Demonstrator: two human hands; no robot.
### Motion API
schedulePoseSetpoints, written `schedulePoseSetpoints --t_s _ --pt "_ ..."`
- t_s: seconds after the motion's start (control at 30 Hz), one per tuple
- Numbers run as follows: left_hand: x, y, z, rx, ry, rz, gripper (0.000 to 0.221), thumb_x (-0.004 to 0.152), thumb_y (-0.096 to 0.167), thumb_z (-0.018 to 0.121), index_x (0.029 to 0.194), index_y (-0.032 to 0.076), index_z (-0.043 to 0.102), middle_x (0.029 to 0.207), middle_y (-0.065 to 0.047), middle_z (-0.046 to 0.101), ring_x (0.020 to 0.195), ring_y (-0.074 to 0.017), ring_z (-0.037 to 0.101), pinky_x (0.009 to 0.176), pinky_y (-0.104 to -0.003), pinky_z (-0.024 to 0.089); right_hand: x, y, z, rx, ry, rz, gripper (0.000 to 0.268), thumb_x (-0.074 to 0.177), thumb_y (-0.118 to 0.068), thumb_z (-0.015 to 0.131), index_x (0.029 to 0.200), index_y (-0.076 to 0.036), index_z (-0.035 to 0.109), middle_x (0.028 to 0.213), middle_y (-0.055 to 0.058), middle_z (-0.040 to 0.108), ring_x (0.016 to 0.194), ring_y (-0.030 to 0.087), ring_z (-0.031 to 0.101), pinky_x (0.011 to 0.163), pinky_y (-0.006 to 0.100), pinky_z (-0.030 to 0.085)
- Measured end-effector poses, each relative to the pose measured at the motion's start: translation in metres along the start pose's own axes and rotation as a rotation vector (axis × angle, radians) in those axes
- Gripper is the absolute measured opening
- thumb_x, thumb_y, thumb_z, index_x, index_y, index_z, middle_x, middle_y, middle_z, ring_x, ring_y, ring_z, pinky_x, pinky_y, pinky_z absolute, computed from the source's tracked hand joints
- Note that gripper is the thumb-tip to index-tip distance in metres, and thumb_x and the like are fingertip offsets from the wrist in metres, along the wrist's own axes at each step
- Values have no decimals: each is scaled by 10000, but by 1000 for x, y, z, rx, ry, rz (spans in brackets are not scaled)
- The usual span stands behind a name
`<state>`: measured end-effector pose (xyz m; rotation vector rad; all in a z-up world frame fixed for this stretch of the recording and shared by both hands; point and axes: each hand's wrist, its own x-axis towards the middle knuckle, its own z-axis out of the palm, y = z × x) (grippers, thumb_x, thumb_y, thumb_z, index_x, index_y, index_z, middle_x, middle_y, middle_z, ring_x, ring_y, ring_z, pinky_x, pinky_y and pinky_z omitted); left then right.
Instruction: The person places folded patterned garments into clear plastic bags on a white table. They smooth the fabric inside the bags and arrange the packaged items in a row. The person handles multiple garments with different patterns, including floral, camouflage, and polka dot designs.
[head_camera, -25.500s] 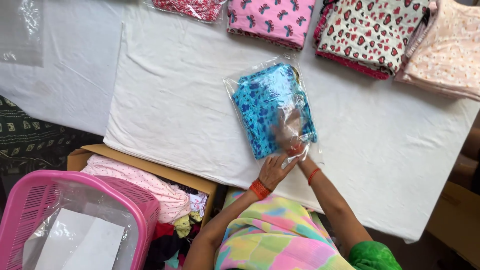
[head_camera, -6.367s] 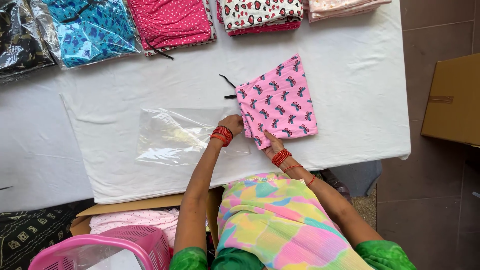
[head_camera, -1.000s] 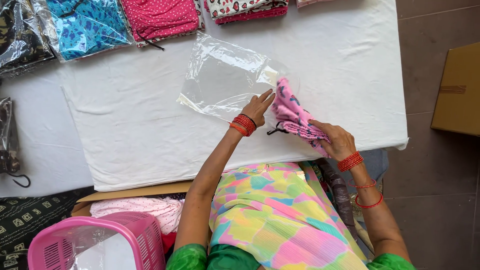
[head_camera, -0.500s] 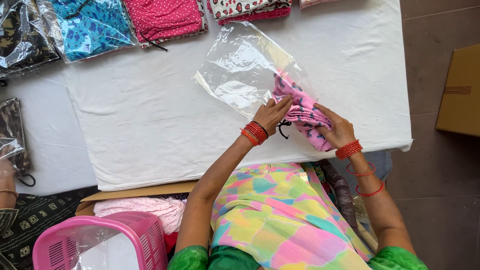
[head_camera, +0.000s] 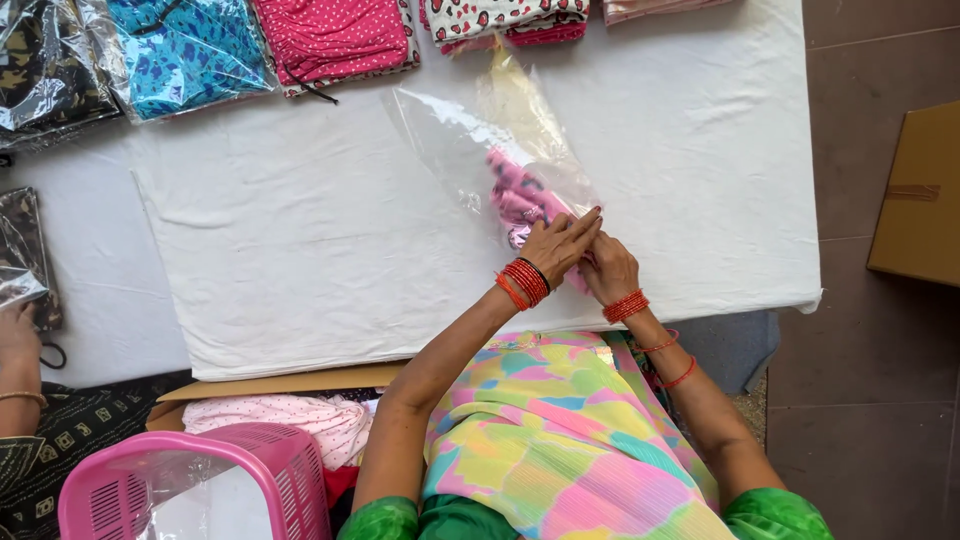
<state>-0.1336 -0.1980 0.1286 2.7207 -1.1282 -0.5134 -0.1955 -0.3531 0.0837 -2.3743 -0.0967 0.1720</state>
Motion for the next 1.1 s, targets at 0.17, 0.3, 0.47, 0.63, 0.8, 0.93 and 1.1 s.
schedulePoseSetpoints --t_s 0.17,0.3,0.47,0.63,0.8,0.93,1.1 --pt "-8 11 11 -40 200 67 703 909 112 650 1571 139 415 1682 44 312 1042 -215 534 748 -383 456 7 6 63 273 91 91 385 940 -174 701 1280 -56 561 1097 122 657 993 305 652 834 443 525" --pt "-22 11 -9 0 128 31 708 881 82 629 1556 141 425 1655 49 336 994 -218 525 707 -372 446 18 35 102 425 101 -70 389 1028 -172 618 1396 -101 514 1307 91 640 1193 265 621 1057 393 479" --pt "-46 20 5 -55 192 9 718 850 71 636 1538 110 434 1651 7 368 1030 -223 526 787 -382 450 68 -36 43 -37 56 -480 622 953 -130 566 1552 -86 401 1496 116 569 1317 250 562 1116 390 427" --pt "-60 34 8 -38 239 -53 758 827 25 623 1556 102 431 1630 -3 382 1075 -231 534 795 -375 449 81 -103 -5 197 -232 -448 755 866 -5 505 1600 -141 394 1550 58 550 1359 219 539 1148 356 451" --pt "-71 19 27 3 251 -222 709 863 53 618 1540 133 427 1617 3 388 1004 -243 535 715 -406 424 96 -78 53 -334 29 -843 645 874 -106 668 1478 -172 454 1469 151 541 1337 313 531 1092 422 453" --pt "-86 13 27 -31 213 -257 752 854 15 606 1566 160 414 1648 33 378 966 -216 532 729 -379 428 91 -42 87 -53 -47 -631 547 941 -178 687 1445 -255 489 1403 135 562 1273 297 544 1044 375 482" --pt "-89 24 37 -53 342 -294 781 857 36 618 1591 154 381 1654 -21 358 994 -209 536 768 -372 431 71 43 149 135 -347 131 401 1078 -198 550 1468 -112 512 1396 50 611 1246 173 597 1077 324 533"
